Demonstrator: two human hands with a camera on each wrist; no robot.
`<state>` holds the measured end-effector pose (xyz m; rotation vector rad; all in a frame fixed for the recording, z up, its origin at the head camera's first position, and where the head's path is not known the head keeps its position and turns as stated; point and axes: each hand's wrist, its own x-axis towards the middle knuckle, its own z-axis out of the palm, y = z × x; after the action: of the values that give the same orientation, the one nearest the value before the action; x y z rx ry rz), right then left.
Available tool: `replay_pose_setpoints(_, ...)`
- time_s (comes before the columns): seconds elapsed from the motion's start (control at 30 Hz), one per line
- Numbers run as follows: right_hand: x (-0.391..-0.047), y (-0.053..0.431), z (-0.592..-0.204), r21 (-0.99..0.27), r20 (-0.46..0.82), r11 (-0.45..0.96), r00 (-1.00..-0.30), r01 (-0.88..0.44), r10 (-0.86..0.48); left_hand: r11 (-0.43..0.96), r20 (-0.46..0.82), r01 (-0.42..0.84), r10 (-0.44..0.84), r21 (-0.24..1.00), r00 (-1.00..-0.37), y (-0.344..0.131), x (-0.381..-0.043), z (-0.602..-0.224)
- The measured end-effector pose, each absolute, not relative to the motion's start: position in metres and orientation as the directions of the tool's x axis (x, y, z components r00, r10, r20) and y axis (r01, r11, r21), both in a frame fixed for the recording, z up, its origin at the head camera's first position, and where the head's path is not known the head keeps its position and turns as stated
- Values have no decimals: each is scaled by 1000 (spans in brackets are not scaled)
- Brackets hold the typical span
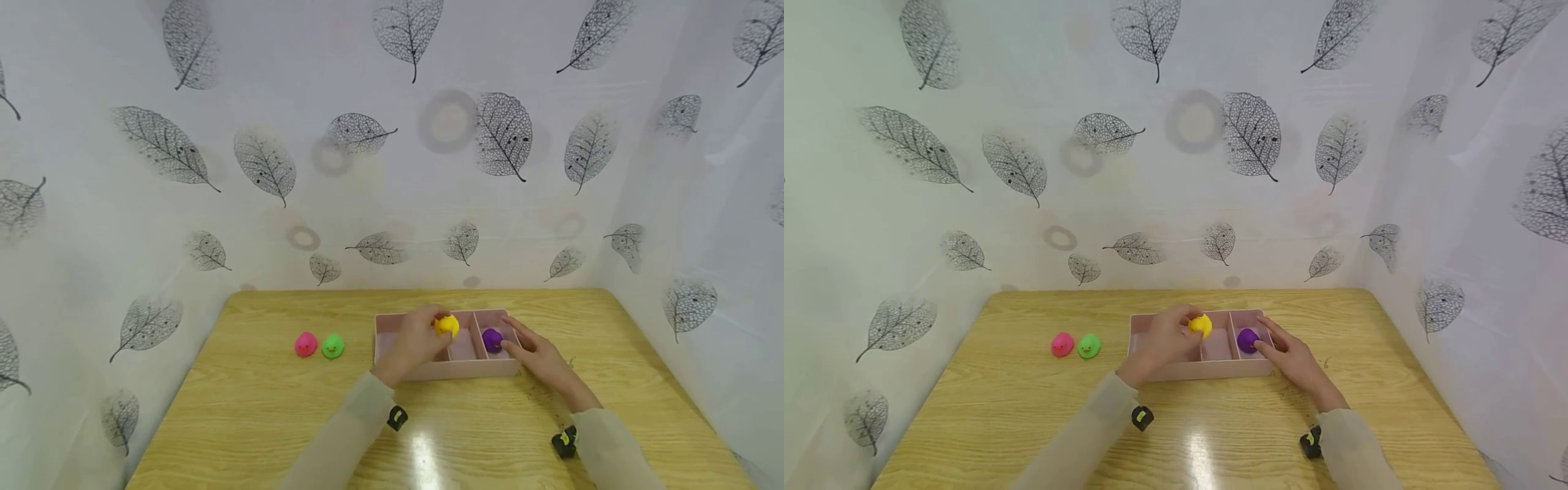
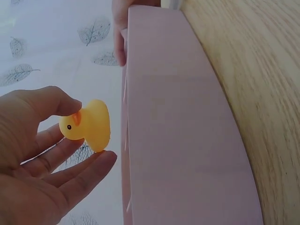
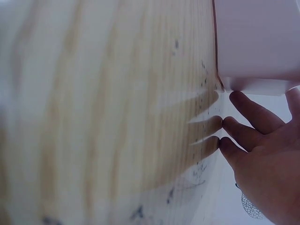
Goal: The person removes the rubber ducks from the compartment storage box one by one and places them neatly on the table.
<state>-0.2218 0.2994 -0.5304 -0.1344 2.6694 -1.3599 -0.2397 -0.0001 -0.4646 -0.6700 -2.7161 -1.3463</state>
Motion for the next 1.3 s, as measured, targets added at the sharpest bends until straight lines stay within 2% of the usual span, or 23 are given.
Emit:
replay_pose_setpoints(0.3, -221, 299, -529, -811, -88, 584, -985, -13, -145, 481, 185, 305, 280, 822, -942, -23, -242, -463)
replay_pose_setpoints(0.63, -220, 299, -529, -809, -61, 586, -987, -39, -149, 504, 272, 372, 263, 779, -926, -42, -247, -469)
replay_pose_setpoints(0.8, -220, 298, -529, -810, -50, 584, -987, -48, -151, 481, 262, 346, 233, 806, -936, -52, -248, -472)
replay_pose_setpoints(1.3, -219, 297, -527, -802, -62, 596, -988, -35, -142, 532, 314, 346, 153, 773, -937, -87, -246, -470)
